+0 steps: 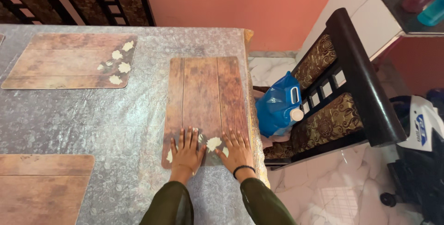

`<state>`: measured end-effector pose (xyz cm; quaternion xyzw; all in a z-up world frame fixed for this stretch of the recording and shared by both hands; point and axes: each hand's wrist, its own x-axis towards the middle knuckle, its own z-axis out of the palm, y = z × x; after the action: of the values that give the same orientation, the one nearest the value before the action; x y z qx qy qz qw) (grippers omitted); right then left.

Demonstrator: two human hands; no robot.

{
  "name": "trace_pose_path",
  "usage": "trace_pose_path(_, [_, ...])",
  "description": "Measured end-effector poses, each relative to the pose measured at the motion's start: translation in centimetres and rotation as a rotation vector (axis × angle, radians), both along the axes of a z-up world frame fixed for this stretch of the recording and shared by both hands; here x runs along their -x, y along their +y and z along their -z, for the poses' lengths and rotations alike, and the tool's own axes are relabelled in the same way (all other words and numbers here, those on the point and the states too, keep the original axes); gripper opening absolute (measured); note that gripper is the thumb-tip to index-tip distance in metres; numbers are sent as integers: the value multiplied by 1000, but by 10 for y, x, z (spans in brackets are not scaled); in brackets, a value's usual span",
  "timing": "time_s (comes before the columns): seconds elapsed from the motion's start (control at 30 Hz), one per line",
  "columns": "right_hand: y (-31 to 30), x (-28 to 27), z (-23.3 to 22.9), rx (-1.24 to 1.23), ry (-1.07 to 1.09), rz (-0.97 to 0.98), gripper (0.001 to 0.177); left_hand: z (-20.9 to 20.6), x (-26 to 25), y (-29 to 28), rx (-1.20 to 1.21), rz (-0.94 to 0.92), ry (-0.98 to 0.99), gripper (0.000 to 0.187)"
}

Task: The person arranges chairs around a dining table, places a folded cloth on the back of one chair, and brings a tray of glasses and condiments from a bed to the table.

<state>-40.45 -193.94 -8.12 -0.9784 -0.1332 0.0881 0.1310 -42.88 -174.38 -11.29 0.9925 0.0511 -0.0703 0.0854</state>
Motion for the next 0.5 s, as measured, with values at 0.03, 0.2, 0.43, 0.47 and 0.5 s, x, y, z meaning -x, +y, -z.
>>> trace_pose_path(0.03, [1,10,-1,-4,14,14,75,-3,8,1,-17,9,15,75])
trace_pose_path(0.2, [11,46,-5,7,16,47,75,-15,40,8,-5,29,89,75])
trace_pose_path(0.43, [20,78,-4,10,29,124,74,-15,62,18,0,86,70,76])
trace_pose_path(0.47, [20,79,-3,8,28,132,74,-15,64,18,-2,94,69,76])
trace_pose_path(0.5, [21,78,-2,25,37,113,75,-16,68,17,10,74,108,77])
